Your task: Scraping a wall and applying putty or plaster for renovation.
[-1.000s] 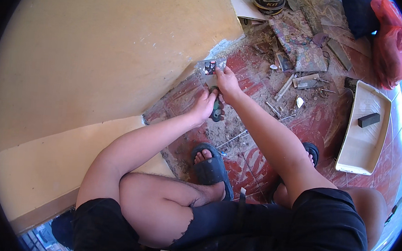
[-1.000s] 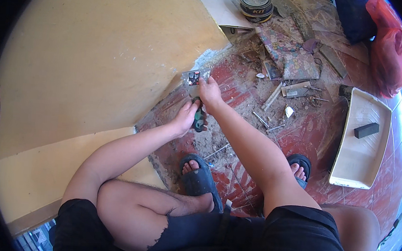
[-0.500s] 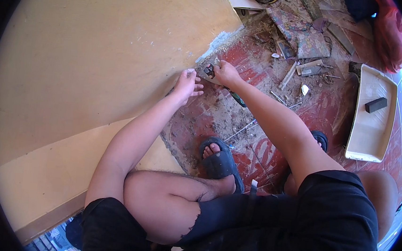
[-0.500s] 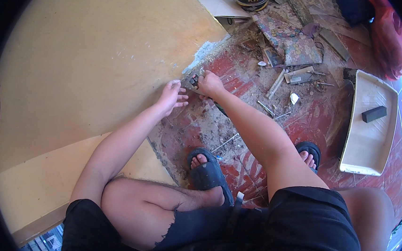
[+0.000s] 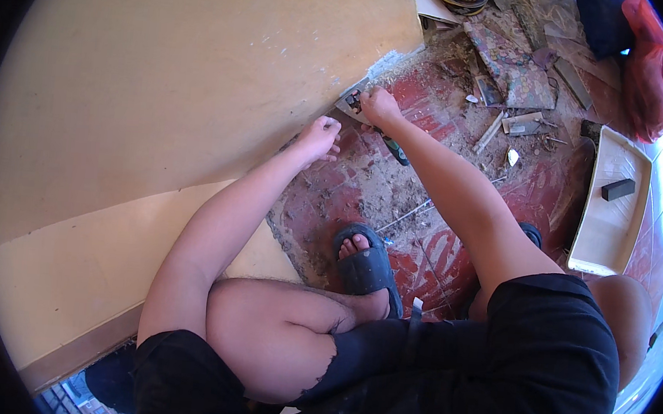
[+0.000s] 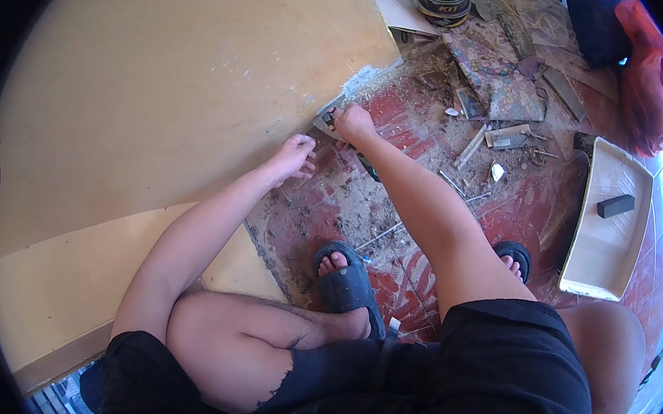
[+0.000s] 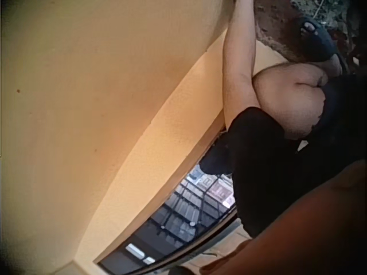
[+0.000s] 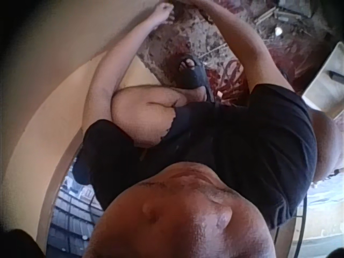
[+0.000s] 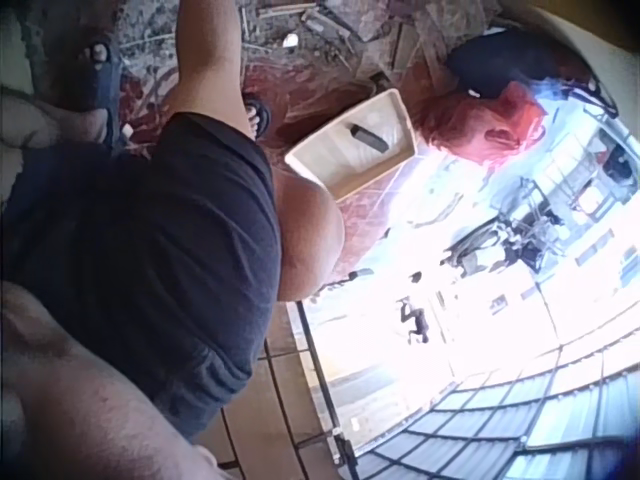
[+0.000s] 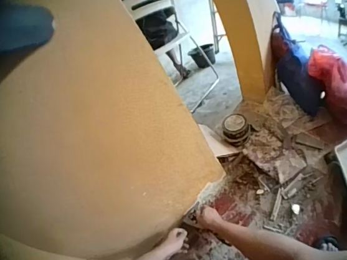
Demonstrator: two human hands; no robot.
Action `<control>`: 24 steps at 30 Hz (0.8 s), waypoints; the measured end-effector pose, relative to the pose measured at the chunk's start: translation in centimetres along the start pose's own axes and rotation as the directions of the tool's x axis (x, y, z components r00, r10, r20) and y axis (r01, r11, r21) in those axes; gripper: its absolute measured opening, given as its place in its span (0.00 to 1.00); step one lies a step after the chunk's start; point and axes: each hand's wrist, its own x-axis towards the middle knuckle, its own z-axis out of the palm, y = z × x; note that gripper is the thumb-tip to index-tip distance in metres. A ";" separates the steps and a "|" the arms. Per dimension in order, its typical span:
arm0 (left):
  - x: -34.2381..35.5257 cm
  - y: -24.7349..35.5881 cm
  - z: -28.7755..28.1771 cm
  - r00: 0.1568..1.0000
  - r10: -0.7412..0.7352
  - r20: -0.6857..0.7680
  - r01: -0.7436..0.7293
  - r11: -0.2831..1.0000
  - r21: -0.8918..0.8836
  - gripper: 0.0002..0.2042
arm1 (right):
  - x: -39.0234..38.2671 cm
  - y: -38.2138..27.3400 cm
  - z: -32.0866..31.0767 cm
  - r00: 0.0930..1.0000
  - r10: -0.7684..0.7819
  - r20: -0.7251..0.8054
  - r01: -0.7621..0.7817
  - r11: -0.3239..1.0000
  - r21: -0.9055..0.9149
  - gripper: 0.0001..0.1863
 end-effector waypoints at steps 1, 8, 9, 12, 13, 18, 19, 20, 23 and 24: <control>0.1 0.2 0.2 1.000 0.008 0.007 -0.008 1.000 -0.004 0.19 | 0.6 1.0 0.5 0.997 -0.073 0.014 0.074 0.985 -0.155 0.22; 0.4 -0.8 -1.5 0.999 -0.049 0.019 0.047 0.996 0.071 0.18 | -0.3 -1.9 0.4 0.968 0.250 -0.028 -0.216 0.881 0.420 0.22; 0.5 -0.5 -1.3 0.998 -0.052 0.021 0.050 0.996 0.071 0.18 | -0.6 -1.8 -0.2 0.966 0.258 -0.009 -0.222 0.848 0.480 0.21; 1.2 0.3 -1.3 0.992 -0.076 0.100 0.056 0.980 0.190 0.15 | -1.6 -1.8 -1.2 0.976 0.216 0.016 -0.194 0.835 0.515 0.19; 1.2 0.6 -1.8 0.975 -0.146 0.164 0.081 0.933 0.350 0.14 | -1.8 -1.8 -1.3 0.987 0.158 0.036 -0.155 0.854 0.497 0.18; 1.3 0.5 -1.8 0.926 -0.343 0.159 0.086 0.601 0.794 0.14 | -2.7 -0.1 -0.3 0.981 0.193 -0.012 -0.158 0.839 0.521 0.17; 1.6 0.2 -1.8 0.919 -0.372 0.130 0.073 0.485 0.871 0.15 | -3.1 0.5 0.1 0.976 0.216 -0.019 -0.175 0.837 0.518 0.17; 1.2 -0.5 -2.5 0.917 -0.378 0.125 0.084 0.491 0.867 0.15 | -4.2 -1.2 -0.6 0.973 0.224 0.051 -0.217 0.822 0.527 0.17; 0.0 0.6 -1.9 0.912 -0.380 0.152 0.070 0.511 0.857 0.16 | -5.9 -1.1 -1.2 0.940 0.292 0.175 -0.319 0.581 0.748 0.17; -0.3 0.8 -2.2 0.903 -0.407 0.139 0.088 0.491 0.866 0.16 | -5.9 -1.5 -1.4 0.926 0.309 0.216 -0.365 0.588 0.722 0.15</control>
